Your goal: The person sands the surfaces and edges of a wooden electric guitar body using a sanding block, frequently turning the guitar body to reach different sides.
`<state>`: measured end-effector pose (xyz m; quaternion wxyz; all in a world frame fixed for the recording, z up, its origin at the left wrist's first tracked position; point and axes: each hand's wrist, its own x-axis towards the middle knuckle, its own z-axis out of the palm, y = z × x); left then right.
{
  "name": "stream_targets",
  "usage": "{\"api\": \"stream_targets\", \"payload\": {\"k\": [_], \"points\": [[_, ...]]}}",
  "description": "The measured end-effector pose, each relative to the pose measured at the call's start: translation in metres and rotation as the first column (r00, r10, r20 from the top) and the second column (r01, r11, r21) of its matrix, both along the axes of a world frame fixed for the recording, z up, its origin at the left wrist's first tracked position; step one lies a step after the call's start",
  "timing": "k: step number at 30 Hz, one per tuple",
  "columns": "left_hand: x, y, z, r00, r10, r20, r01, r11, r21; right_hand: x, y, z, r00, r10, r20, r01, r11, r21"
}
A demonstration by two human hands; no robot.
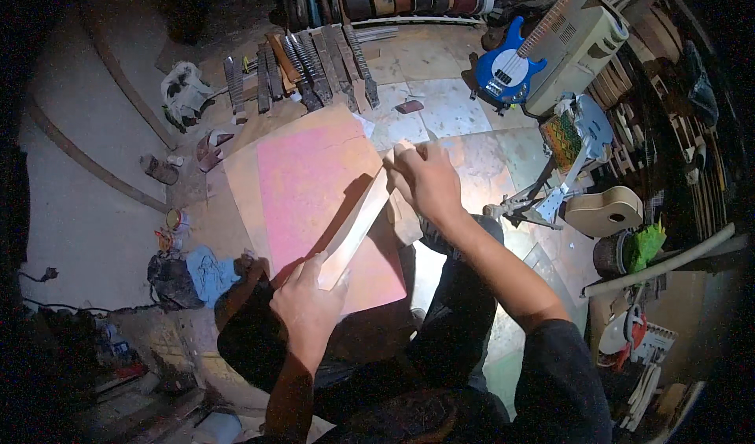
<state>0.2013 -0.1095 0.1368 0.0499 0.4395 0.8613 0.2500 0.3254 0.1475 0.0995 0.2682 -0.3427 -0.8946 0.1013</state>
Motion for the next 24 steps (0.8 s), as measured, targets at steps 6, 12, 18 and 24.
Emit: {"api": "stream_targets", "payload": {"k": [6, 12, 18, 24], "points": [[-0.001, -0.004, -0.006, 1.000, -0.014, -0.023, 0.015, 1.000, 0.006, -0.001, -0.001, -0.001, 0.996, 0.074, 0.055, -0.074, 0.997, 0.015], [0.001, -0.002, -0.002, 0.999, 0.040, -0.012, -0.040, 0.999, -0.010, 0.000, -0.013, -0.014, 0.978, 0.186, 0.096, -0.192, 0.980, 0.049], [0.001, -0.003, 0.002, 0.995, 0.087, 0.044, -0.084, 0.994, -0.063, -0.009, -0.041, -0.001, 0.977, 0.197, 0.084, -0.195, 0.980, -0.037], [0.002, 0.000, 0.006, 0.996, 0.066, 0.063, -0.061, 0.994, -0.089, -0.005, -0.034, -0.013, 0.981, 0.177, 0.078, -0.178, 0.984, 0.014]]}}
